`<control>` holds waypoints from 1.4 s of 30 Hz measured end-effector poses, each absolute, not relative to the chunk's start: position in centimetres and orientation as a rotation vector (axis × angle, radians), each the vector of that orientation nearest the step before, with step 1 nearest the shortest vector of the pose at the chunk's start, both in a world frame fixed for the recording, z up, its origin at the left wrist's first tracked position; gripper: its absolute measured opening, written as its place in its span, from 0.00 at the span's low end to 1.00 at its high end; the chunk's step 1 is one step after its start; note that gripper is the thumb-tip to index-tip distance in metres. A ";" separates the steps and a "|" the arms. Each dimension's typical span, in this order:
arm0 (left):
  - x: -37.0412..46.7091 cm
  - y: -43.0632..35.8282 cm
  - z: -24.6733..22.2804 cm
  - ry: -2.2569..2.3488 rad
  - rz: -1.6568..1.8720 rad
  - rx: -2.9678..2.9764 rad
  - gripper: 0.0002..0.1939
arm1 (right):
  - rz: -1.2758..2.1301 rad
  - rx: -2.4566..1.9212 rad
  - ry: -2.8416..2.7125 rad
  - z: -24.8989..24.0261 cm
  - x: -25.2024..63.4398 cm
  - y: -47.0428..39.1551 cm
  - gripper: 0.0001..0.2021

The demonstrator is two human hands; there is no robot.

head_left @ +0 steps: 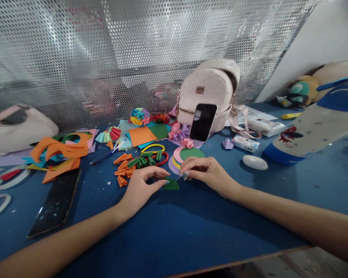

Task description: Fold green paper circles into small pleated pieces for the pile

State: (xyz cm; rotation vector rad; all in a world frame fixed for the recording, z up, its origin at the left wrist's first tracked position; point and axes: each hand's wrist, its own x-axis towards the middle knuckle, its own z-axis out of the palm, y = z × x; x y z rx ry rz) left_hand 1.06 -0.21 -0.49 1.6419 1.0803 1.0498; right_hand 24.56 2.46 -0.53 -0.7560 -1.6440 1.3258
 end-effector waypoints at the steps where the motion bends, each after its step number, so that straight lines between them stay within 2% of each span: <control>1: 1.1 -0.2 -0.5 1.081 1.053 1.646 0.07 | 1.312 -0.761 -1.652 -0.6 24.6 2.5 0.12; 13: 1.0 0.0 -0.8 1.087 1.046 1.628 0.04 | 1.300 -0.793 -1.675 -0.8 24.6 2.6 0.10; 21: 1.3 -0.7 0.0 1.149 0.826 2.171 0.08 | 1.281 -0.768 -1.720 -0.8 24.8 2.4 0.12; 25: 1.2 -1.0 0.2 1.115 0.825 2.351 0.11 | 1.286 -0.665 -1.719 -0.1 24.9 2.0 0.15; 28: 1.1 -1.1 0.2 1.016 0.917 2.369 0.12 | 1.267 -0.652 -1.681 0.2 25.0 1.9 0.16; 33: 1.1 -1.2 0.2 0.918 1.003 2.403 0.08 | 1.304 -0.647 -1.631 0.2 25.1 1.9 0.16; 38: 1.1 -1.3 0.2 0.948 1.016 2.376 0.05 | 1.428 -0.548 -1.584 0.1 25.0 1.8 0.13; 42: 1.1 -1.0 0.0 1.060 1.007 2.191 0.06 | 1.546 -0.548 -1.622 0.1 24.8 1.6 0.12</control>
